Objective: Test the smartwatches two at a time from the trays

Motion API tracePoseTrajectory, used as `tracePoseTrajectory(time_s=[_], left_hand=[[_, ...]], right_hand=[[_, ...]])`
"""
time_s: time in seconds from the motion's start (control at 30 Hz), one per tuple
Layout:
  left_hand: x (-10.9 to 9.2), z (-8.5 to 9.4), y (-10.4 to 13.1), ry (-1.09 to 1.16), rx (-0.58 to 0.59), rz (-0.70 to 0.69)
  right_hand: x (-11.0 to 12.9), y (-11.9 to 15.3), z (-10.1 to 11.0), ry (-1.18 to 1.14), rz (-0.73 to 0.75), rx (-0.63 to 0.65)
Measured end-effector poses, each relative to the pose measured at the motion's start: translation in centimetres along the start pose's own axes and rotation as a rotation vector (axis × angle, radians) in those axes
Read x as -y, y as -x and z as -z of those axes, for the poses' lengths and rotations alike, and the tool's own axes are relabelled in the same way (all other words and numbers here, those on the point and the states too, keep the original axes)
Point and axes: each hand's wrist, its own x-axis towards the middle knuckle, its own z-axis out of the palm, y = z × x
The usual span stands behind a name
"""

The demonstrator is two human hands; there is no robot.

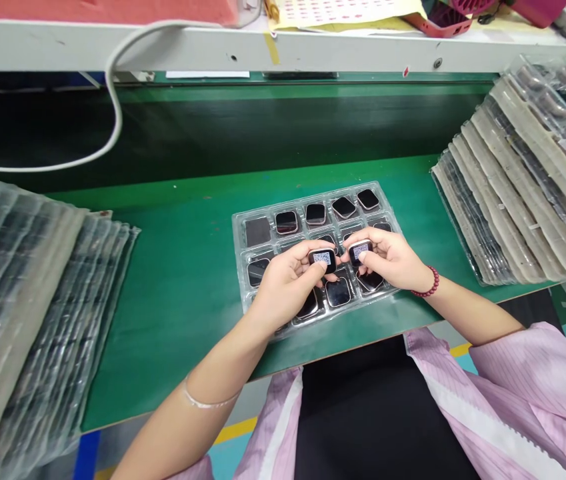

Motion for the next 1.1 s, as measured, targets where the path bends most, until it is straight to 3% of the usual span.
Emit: tracePoseTrajectory(time_s=[0.5,0.67,0.83,1.03,1.1], left_hand=[[0.15,0.03,0.13,-0.03,0.03,-0.065],[0.59,-0.12,-0.11,0.008,0.05,-0.093],[0.75,-0.1,-0.25,-0.013,-0.01,-0.1],[0.74,0.01,-0.16,-0.068,0.011,-0.08],[0.66,-0.08,-0.14,-0.042,0.012,-0.079]], right_hand=[[-0.14,-0.02,-0.04,-0.017,0.045,-0.001],[-0.47,-0.05,-0.12,0.111,0.095,-0.051],[-0.18,0.13,0.09,0.079,0.054,0.053],[0.12,0.03,0.04,0.154,0.093,-0.077],[0.15,0.03,0.0,0.176,0.098,-0.053]])
